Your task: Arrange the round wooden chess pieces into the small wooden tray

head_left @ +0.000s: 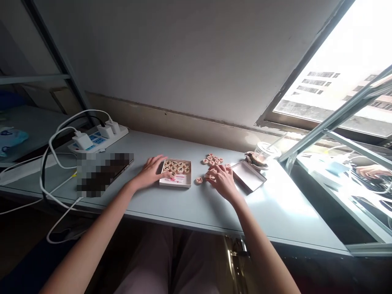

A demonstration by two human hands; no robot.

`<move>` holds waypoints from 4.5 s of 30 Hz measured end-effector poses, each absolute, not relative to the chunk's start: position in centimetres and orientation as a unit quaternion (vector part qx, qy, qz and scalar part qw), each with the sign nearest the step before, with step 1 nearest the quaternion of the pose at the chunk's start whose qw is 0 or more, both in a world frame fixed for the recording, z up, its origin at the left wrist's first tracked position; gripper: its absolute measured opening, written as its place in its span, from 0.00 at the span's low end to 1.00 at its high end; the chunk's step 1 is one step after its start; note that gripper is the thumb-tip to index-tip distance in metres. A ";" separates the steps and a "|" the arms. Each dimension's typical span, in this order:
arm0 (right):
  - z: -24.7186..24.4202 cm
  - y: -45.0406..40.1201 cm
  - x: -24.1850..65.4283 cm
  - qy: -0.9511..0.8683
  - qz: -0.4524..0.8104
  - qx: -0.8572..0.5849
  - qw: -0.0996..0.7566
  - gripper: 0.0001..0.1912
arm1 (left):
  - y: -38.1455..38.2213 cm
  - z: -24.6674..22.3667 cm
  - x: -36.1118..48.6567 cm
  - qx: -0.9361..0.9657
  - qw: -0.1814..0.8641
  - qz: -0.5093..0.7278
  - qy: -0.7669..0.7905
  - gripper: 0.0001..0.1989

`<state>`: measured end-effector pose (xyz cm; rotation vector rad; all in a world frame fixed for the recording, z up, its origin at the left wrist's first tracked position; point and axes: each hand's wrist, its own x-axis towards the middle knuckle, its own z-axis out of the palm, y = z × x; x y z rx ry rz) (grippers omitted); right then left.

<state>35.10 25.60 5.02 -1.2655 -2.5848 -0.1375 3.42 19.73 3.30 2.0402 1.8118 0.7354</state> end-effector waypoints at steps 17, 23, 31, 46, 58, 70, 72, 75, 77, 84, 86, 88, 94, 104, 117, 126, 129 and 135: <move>5.2 24.2 25.5 -0.932 -0.050 -0.322 0.158 0.10 | 23.4 1.6 4.7 0.696 0.284 0.329 0.572 0.32; 5.1 24.1 24.9 -0.933 -0.063 -0.325 0.144 0.09 | 23.5 1.3 4.6 0.704 0.280 0.323 0.568 0.32; 4.5 24.1 25.5 -0.926 -0.042 -0.337 0.162 0.12 | 23.0 2.1 4.5 0.715 0.292 0.306 0.556 0.33; 3.3 26.1 32.1 -0.859 -0.107 -0.442 0.234 0.25 | 23.4 1.8 5.7 0.704 0.267 0.291 0.591 0.38; 2.6 25.8 35.8 -0.878 -0.053 -0.452 0.150 0.19 | 23.8 1.4 6.2 0.702 0.234 0.306 0.600 0.34; 5.1 23.9 36.9 -0.866 -0.032 -0.475 0.153 0.11 | 23.6 1.0 6.1 0.695 0.243 0.321 0.595 0.32; 6.1 23.6 36.5 -0.866 0.002 -0.470 0.169 0.09 | 23.5 1.0 6.1 0.693 0.245 0.326 0.594 0.32; 7.8 23.1 34.6 -0.854 0.060 -0.450 0.255 0.09 | 23.5 1.1 6.0 0.689 0.253 0.327 0.595 0.31; 8.5 22.8 32.5 -0.858 0.068 -0.424 0.283 0.09 | 23.5 1.1 6.0 0.691 0.249 0.329 0.594 0.32; 6.3 22.4 27.4 -0.884 0.010 -0.422 0.202 0.09 | 23.8 0.7 5.9 0.696 0.244 0.348 0.579 0.29; 5.7 22.1 27.1 -0.870 0.010 -0.442 0.219 0.04 | 23.9 0.6 5.9 0.689 0.245 0.352 0.585 0.30; 5.4 21.7 27.1 -0.856 0.015 -0.464 0.227 0.04 | 23.9 0.4 5.9 0.683 0.241 0.355 0.591 0.32; 4.5 21.0 27.0 -0.841 0.002 -0.483 0.242 0.12 | 24.1 0.1 5.8 0.712 0.214 0.350 0.570 0.27; 4.5 23.0 32.8 -0.768 -0.068 -0.586 0.249 0.16 | 25.3 -0.6 3.4 0.624 0.111 0.508 0.583 0.16; 2.3 23.9 35.2 -0.817 -0.107 -0.552 0.127 0.22 | 25.4 -1.3 3.4 0.641 0.210 0.410 0.614 0.21; 5.1 23.6 33.7 -0.798 -0.040 -0.568 0.199 0.12 | 24.3 -0.2 3.9 0.634 0.227 0.422 0.608 0.20; 6.4 22.8 31.2 -0.809 0.049 -0.532 0.245 0.15 | 24.3 -0.2 3.9 0.633 0.220 0.424 0.609 0.19; 6.3 21.5 23.7 -0.893 0.066 -0.411 0.173 0.13 | 24.5 -0.5 3.9 0.631 0.208 0.429 0.611 0.18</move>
